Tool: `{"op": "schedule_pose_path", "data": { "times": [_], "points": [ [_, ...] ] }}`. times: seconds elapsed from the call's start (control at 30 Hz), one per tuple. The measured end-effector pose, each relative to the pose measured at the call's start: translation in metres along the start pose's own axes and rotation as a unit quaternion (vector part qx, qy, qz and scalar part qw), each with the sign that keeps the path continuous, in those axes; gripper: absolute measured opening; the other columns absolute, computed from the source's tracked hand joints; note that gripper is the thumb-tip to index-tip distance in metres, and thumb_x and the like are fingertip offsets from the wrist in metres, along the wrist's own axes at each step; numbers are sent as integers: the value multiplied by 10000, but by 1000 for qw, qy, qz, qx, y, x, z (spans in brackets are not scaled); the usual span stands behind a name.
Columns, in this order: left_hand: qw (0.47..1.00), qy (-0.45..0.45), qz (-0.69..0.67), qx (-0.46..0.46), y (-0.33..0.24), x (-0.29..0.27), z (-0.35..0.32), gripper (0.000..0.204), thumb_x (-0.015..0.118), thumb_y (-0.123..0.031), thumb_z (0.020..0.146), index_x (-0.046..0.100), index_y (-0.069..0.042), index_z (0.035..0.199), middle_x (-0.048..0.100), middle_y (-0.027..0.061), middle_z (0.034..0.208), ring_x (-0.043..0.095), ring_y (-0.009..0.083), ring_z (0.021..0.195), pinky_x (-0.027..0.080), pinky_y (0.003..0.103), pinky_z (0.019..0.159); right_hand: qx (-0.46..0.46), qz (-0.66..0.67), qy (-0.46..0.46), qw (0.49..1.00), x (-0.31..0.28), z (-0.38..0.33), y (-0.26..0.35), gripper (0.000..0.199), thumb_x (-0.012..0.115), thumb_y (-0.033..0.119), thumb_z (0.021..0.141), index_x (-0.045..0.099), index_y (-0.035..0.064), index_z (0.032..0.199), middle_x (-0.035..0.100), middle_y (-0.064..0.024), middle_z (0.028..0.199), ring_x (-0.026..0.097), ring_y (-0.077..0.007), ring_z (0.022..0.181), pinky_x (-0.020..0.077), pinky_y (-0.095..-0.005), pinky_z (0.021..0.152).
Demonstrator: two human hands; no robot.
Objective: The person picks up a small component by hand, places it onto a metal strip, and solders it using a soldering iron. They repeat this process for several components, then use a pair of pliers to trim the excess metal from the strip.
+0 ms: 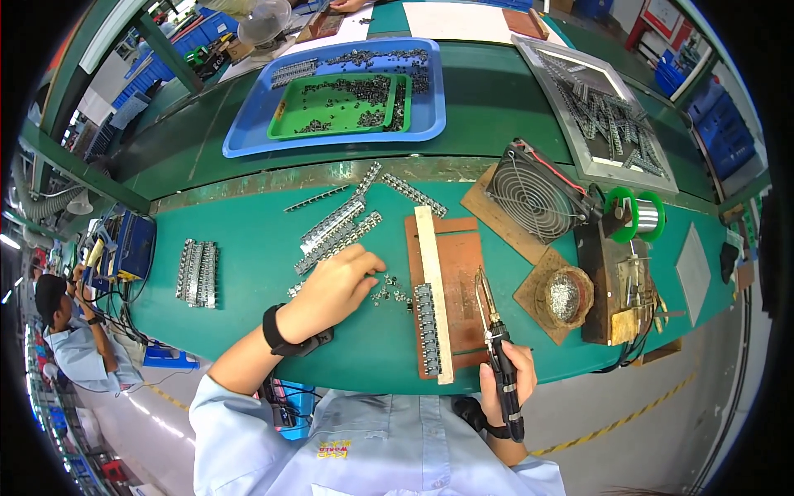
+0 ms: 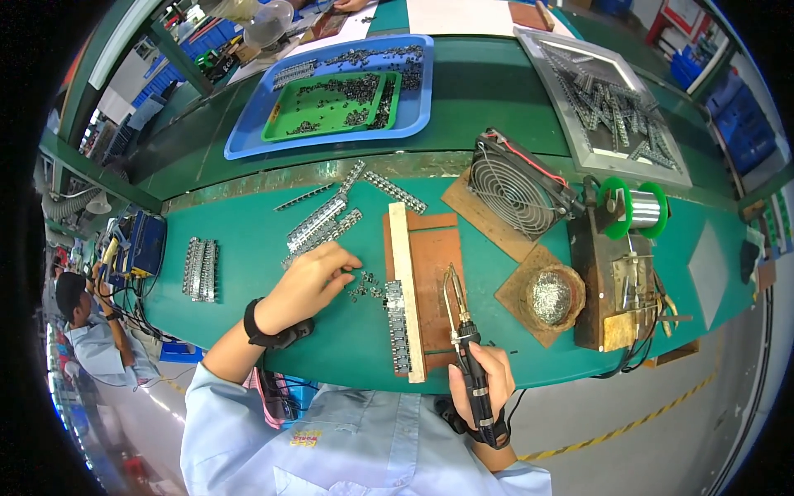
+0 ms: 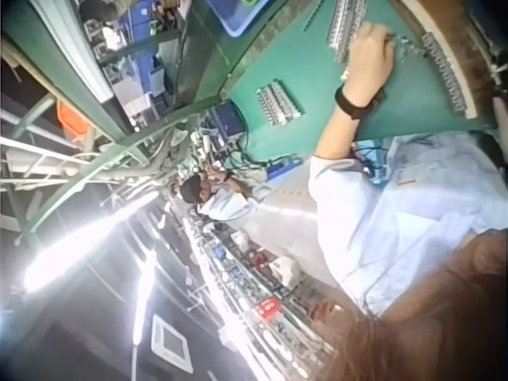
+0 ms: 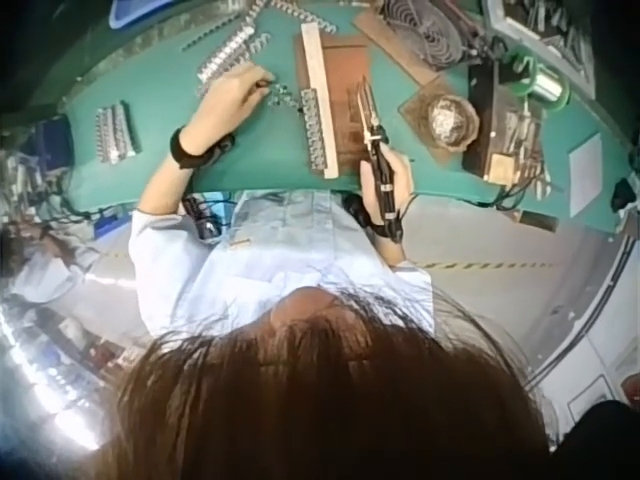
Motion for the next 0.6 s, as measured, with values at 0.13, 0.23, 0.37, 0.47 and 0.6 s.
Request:
{"op": "schedule_pose_path", "data": {
  "times": [0.13, 0.23, 0.37, 0.47, 0.6],
  "points": [
    [998, 16, 44, 33, -7, 9, 6, 154, 586, 10, 716, 576, -7, 869, 538, 119, 773, 566, 292, 702, 464, 362, 609, -7, 5, 7, 1000, 2, 1, 2, 344, 626, 69, 731, 493, -15, 1036, 540, -148, 856, 514, -226, 714, 423, -309, 650],
    [997, 39, 68, 29, -6, 16, 7, 157, 581, 18, 709, 576, -13, 863, 534, 119, 766, 563, 301, 699, 462, 369, 612, 1, 0, 13, 1000, 0, 2, 1, 346, 628, 71, 730, 491, -17, 1036, 542, -149, 858, 516, -229, 716, 426, -309, 652],
    [996, 20, 83, 11, -8, 10, 9, 142, 587, 6, 721, 574, -14, 861, 554, 111, 773, 580, 252, 703, 464, 338, 599, 3, 1, 14, 1000, 0, 3, 0, 348, 629, 75, 729, 490, -19, 1034, 544, -149, 857, 519, -229, 717, 430, -309, 655],
    [987, 23, -139, -72, -9, 7, 10, 95, 586, -26, 774, 570, -5, 865, 593, 80, 803, 594, 175, 725, 473, 282, 628, 5, -4, 16, 1000, 0, 3, -2, 349, 630, 77, 728, 490, -20, 1033, 545, -152, 856, 520, -229, 716, 432, -309, 657],
    [898, 31, -391, -200, 12, 37, -11, 84, 564, -59, 827, 567, 3, 883, 614, 61, 860, 586, 122, 765, 469, 246, 701, 3, -2, 29, 1000, 6, 3, -3, 351, 630, 82, 729, 489, -20, 1034, 544, -157, 859, 521, -223, 711, 434, -308, 658]
  ]
}}
Point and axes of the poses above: each hand's wrist, its own z-axis towards the middle knuckle, its own x-axis out of the palm, y = z × x, the point moved 10 cm from there along z, towards the middle knuckle
